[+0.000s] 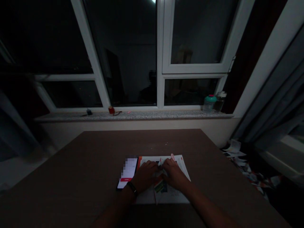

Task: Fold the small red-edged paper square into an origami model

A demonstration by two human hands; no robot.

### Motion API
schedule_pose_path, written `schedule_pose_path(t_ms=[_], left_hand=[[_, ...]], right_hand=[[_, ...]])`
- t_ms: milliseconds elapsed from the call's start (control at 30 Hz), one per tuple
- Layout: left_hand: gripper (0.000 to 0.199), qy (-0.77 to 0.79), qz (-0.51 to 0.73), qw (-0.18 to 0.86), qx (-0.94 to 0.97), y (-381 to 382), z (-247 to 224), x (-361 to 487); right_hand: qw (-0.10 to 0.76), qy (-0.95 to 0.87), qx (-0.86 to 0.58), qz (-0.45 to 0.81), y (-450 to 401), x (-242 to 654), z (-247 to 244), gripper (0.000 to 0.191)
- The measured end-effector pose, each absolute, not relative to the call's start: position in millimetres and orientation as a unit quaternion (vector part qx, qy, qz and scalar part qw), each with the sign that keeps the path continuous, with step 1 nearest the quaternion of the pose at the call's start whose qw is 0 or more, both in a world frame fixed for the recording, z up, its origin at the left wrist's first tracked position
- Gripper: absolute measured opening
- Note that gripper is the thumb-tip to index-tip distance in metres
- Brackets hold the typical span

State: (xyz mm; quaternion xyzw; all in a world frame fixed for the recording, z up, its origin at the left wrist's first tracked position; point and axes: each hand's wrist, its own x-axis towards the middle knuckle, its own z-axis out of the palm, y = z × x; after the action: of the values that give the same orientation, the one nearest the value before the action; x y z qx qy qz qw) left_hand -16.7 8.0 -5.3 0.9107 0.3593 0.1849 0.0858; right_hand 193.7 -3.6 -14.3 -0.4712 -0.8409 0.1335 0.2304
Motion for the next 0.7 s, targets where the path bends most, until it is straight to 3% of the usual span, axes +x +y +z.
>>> schedule_pose_path(t_ms=[300,700], left_hand=[[0.018,0.385,0.115,0.062,0.914,4.3,0.2,-8.4],[0.015,0.395,0.126,0.056,0.908,4.6,-8.6,-7.2]], right_hand=[[0.237,-0.844,-0.460,0.140,-1.7,195.3,-14.4,0.033],[0.227,-0.845,-0.472,0.108,-2.9,194.8,-19.4,0.035]])
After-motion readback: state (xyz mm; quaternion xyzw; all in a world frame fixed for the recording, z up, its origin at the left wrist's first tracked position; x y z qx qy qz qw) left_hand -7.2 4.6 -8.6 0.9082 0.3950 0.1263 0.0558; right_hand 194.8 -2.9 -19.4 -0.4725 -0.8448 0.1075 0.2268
